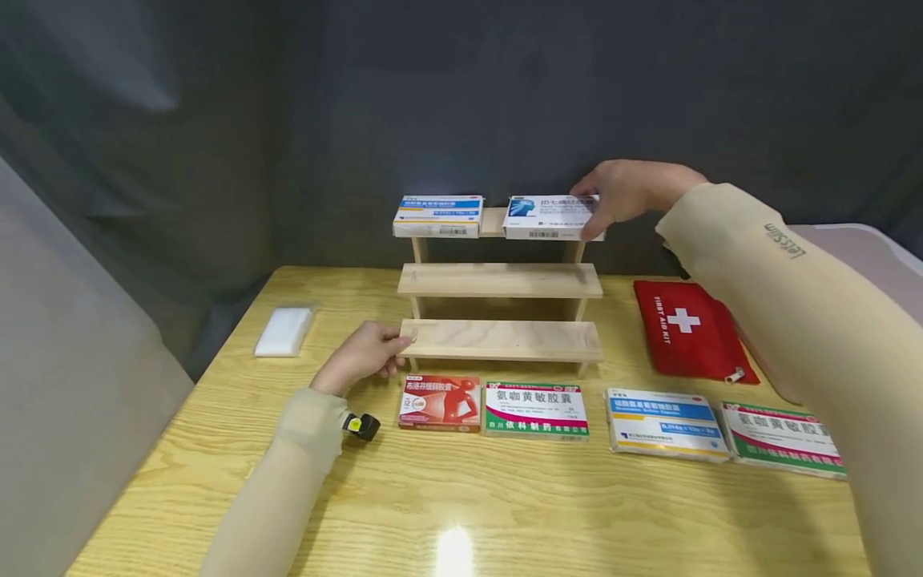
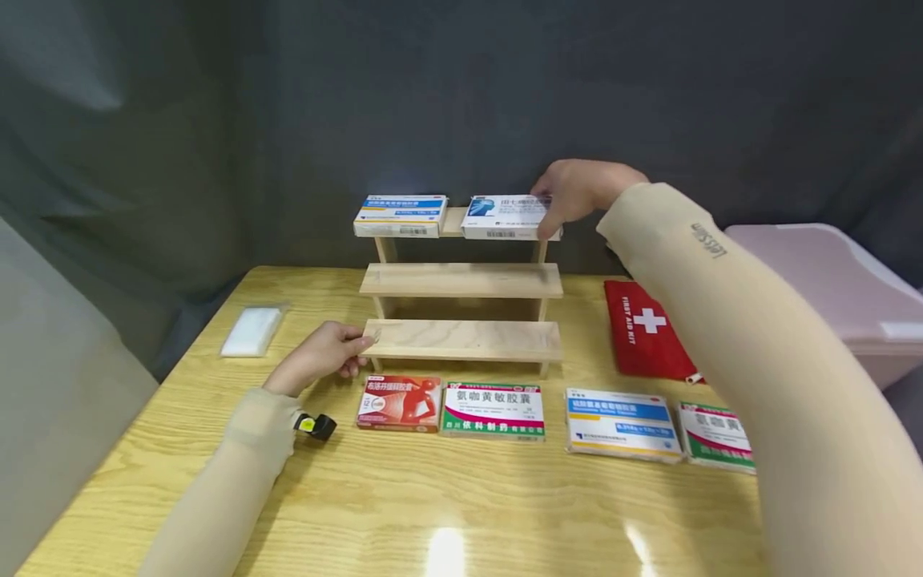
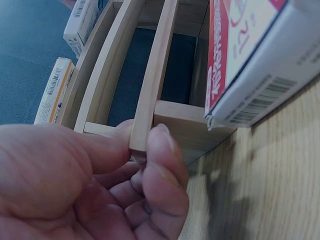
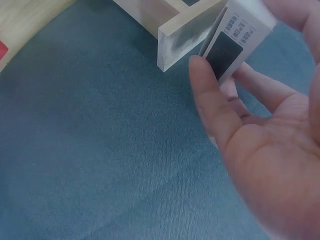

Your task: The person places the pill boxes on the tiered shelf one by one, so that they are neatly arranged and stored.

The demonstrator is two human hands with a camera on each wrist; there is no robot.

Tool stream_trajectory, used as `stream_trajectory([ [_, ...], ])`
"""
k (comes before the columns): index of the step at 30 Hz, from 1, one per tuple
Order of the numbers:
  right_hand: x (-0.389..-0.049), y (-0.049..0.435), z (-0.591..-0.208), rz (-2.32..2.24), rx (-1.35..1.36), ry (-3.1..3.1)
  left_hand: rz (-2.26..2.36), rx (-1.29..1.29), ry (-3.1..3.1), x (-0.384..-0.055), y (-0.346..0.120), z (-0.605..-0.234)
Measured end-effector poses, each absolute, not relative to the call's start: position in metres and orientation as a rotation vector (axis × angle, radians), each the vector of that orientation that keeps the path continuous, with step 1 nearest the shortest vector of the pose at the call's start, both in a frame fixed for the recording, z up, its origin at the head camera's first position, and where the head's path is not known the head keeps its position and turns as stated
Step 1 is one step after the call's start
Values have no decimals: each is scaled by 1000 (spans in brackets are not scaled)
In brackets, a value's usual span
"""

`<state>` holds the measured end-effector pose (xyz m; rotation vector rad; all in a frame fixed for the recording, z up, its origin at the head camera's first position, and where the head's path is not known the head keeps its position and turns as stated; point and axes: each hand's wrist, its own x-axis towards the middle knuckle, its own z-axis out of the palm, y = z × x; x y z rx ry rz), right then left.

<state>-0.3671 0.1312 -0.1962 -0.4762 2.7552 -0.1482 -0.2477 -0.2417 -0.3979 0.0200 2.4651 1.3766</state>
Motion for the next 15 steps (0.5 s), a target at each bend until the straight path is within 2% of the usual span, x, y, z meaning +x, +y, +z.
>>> stream_trajectory([
  [15,-377,131,-204,-137,-411,2747,1378,29,2450,-246,-240,-396],
])
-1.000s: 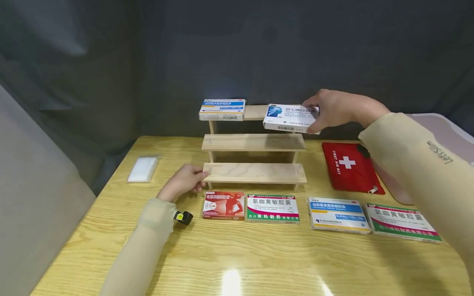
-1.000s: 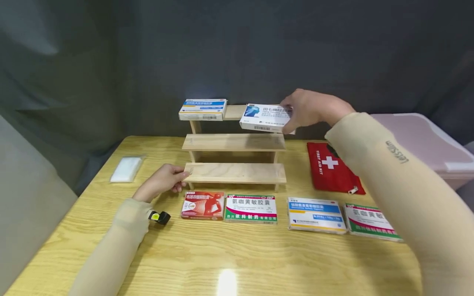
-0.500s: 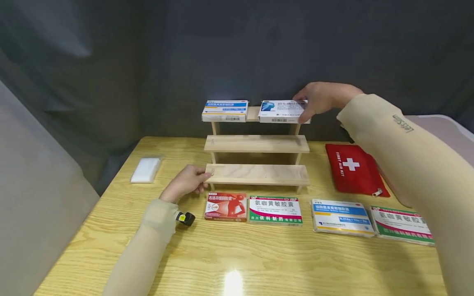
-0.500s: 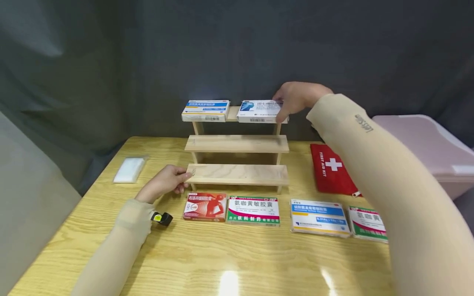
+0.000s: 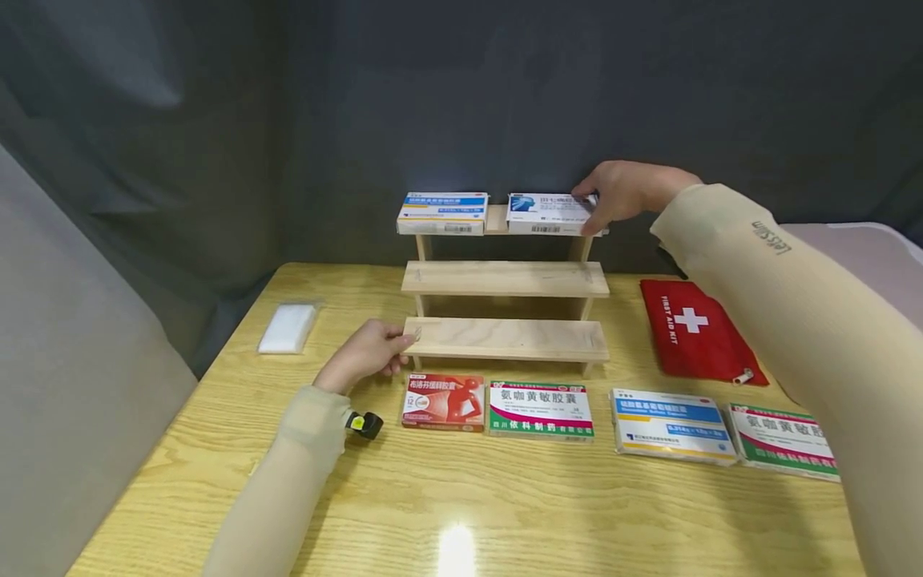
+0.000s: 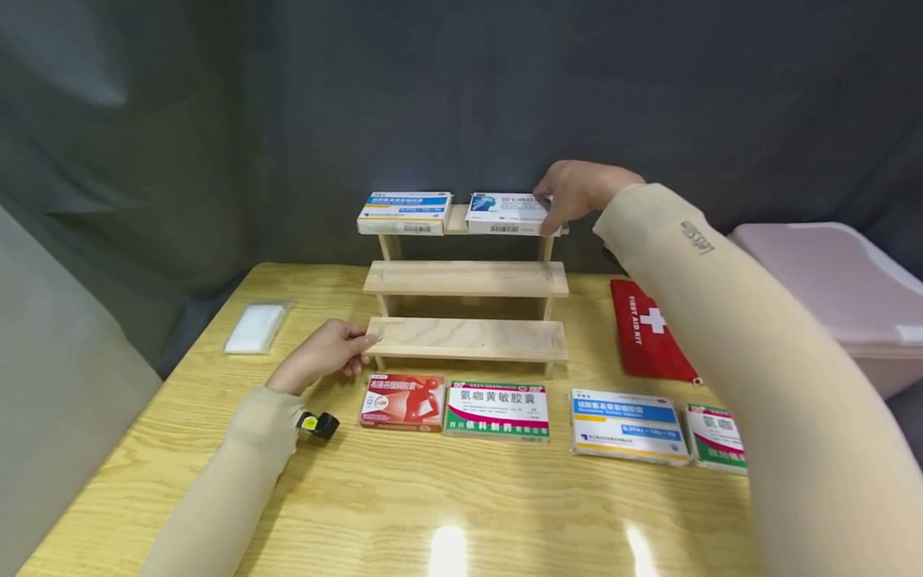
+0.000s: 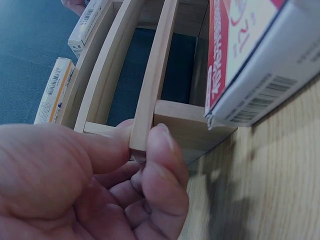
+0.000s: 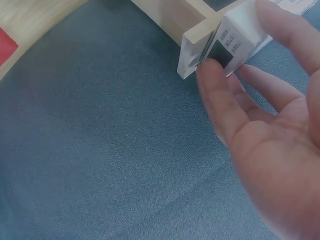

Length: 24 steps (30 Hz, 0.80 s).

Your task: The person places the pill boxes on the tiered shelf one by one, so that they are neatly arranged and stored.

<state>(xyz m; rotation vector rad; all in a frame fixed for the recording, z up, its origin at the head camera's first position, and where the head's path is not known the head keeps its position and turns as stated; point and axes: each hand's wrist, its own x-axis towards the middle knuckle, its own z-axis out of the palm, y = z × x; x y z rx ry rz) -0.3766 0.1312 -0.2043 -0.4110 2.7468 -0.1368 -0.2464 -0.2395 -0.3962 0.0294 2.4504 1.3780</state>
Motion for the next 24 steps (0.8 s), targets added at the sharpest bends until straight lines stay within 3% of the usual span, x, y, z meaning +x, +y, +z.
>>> stream_trajectory([
  [24,-362,133,-191,-120,-449,2758,1365,45,2458,-250,-238,-395],
])
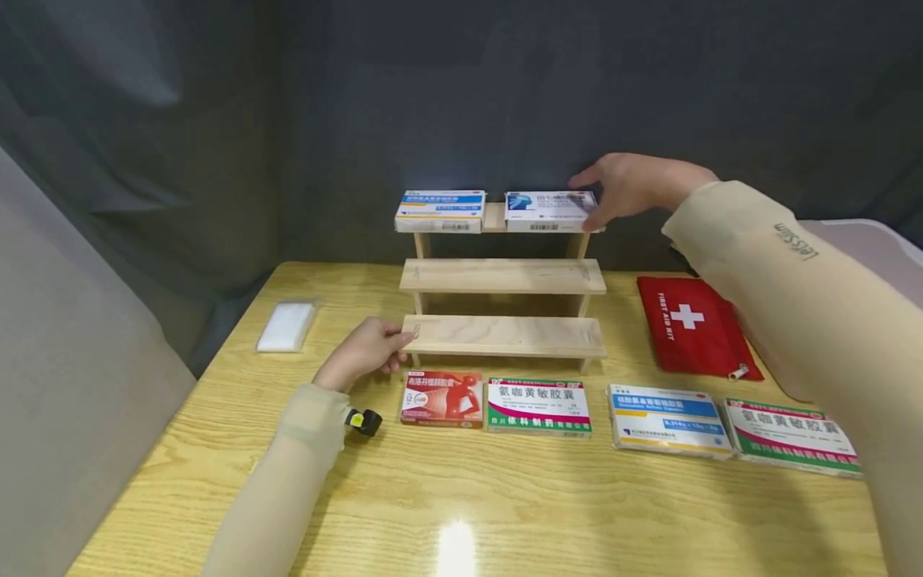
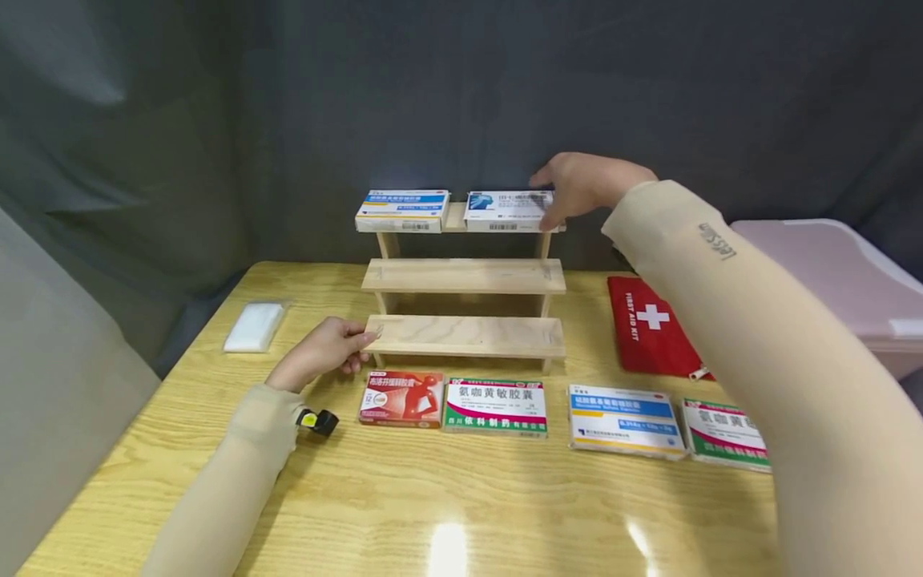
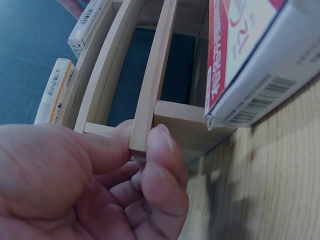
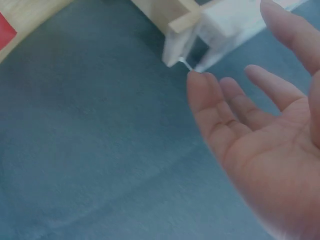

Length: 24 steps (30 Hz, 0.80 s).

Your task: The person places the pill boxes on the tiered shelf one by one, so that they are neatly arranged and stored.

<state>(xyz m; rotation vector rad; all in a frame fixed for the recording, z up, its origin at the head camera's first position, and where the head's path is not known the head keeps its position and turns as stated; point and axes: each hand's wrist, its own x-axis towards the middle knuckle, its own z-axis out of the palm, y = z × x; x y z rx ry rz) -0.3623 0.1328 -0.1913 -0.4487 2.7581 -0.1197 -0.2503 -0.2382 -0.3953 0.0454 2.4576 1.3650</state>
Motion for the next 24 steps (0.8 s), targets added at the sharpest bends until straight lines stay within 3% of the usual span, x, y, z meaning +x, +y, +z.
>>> stream_trajectory([
  [12,-296,124,-183,-239,-679,2852,1355,21,2467,-252,-242,-391],
  [24,-221,101,-246,-371,-931,2862,1354,32,2469,-252,-244,-388],
])
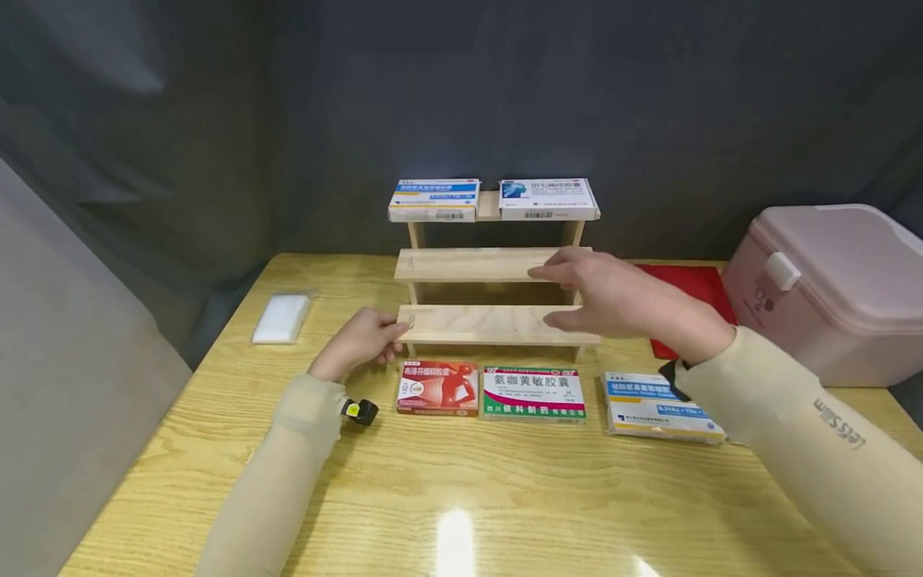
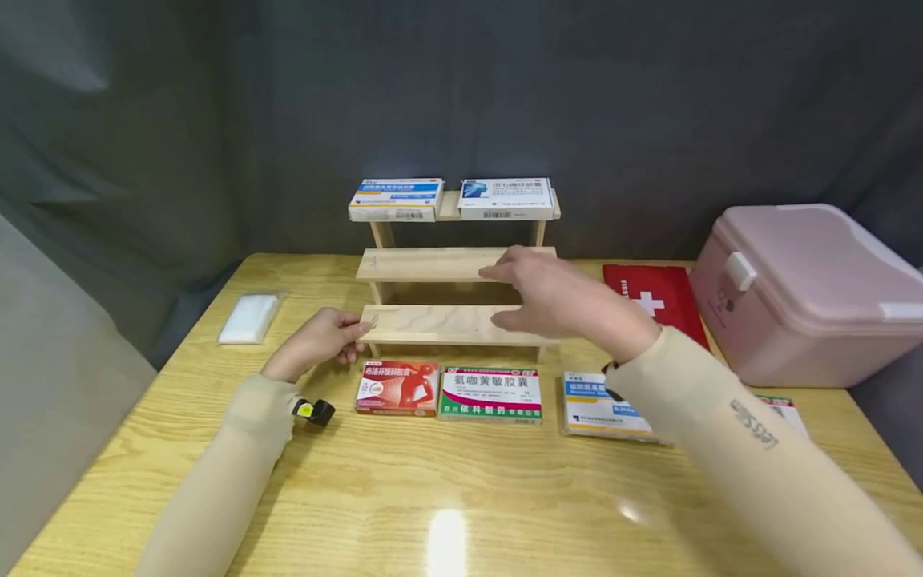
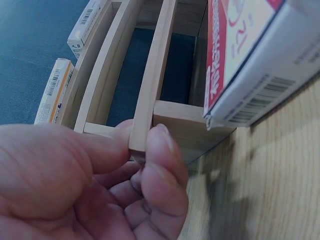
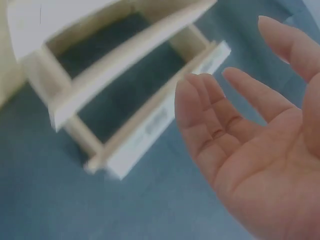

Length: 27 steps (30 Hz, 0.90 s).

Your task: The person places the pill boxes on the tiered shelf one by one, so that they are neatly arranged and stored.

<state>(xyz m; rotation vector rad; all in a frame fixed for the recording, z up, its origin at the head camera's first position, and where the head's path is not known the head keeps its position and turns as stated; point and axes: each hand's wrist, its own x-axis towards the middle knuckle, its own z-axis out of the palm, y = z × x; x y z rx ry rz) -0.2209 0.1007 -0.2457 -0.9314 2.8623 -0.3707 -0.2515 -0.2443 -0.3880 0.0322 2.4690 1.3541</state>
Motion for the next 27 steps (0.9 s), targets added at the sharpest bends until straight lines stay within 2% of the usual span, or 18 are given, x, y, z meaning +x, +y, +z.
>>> stream_trajectory([
  [8,-195,84,-290,-465,-1027,2781,1351,41,2473,-251,-245,-389],
  [18,-186,53,-348,-513,-1176,2764,1349,19,2468,-252,-245,-389],
  [22,-186,41,-362,-534,-1287,2792,1348,18,2468,-252,-245,-388],
  [27,-187,29,-369,-513,-1285,2778,1342,14,2470,-252,-245,-388],
])
